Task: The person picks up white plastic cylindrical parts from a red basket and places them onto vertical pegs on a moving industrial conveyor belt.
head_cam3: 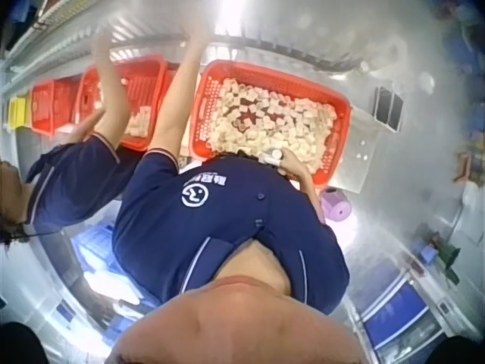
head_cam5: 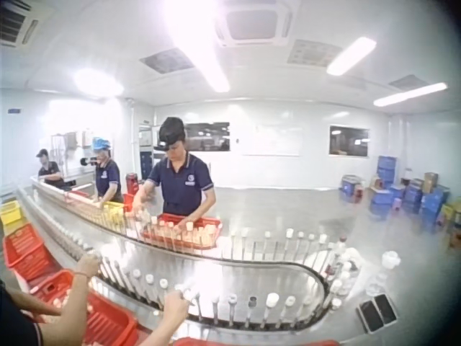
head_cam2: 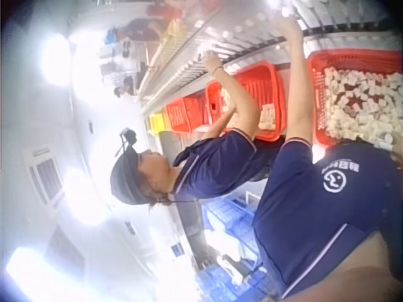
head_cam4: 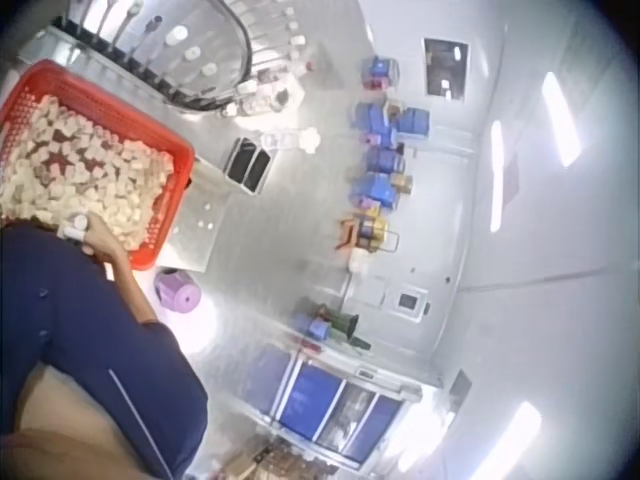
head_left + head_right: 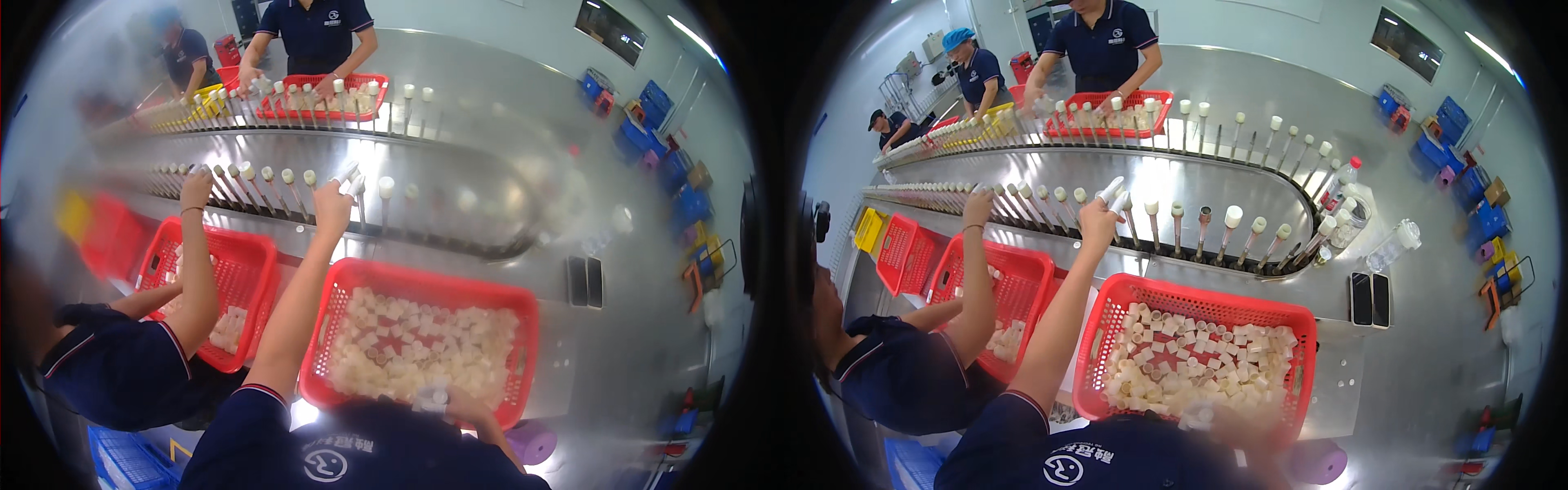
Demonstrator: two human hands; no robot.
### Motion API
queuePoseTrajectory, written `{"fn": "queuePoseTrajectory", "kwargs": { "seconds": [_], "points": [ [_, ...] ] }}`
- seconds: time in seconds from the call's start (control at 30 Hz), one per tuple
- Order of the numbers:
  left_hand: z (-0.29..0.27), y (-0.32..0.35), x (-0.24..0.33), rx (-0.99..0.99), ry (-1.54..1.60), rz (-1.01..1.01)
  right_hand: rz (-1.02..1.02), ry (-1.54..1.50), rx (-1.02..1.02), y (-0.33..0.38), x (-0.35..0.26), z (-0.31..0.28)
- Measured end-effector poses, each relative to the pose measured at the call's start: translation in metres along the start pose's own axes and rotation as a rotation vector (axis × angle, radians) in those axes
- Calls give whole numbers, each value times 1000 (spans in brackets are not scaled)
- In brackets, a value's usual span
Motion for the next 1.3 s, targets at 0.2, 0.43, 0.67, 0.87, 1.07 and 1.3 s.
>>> {"fn": "queuePoseTrajectory", "kwargs": {
  "seconds": [0.2,0.43,0.67,0.87,1.07,1.3],
  "points": [
    [27,43,31,-58,-266,159,-219,-358,393,-26,-76,-55],
    [12,173,-2,-401,423,-529,-610,-469,315,-67,-200,-68],
    [-35,311,-73,-373,1244,-1540,-621,-24,807,-97,-239,-96],
    [-40,320,-77,-441,1251,-1599,-912,487,1274,-133,-271,-121],
    [-47,300,-61,-620,1029,-1353,-1225,657,1272,-136,-262,-141],
    [-33,260,-14,-775,1049,-1234,-1032,848,1342,-101,-258,-164]
  ]
}}
Point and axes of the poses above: each hand's wrist, its own y-axis away from the middle knuckle, its own z-axis out of the palm, x = y × z, the point moved 7 cm from there along -y, towards the middle knuckle, and after that the axes turned 13 degrees about x, right-handed, at the moved point
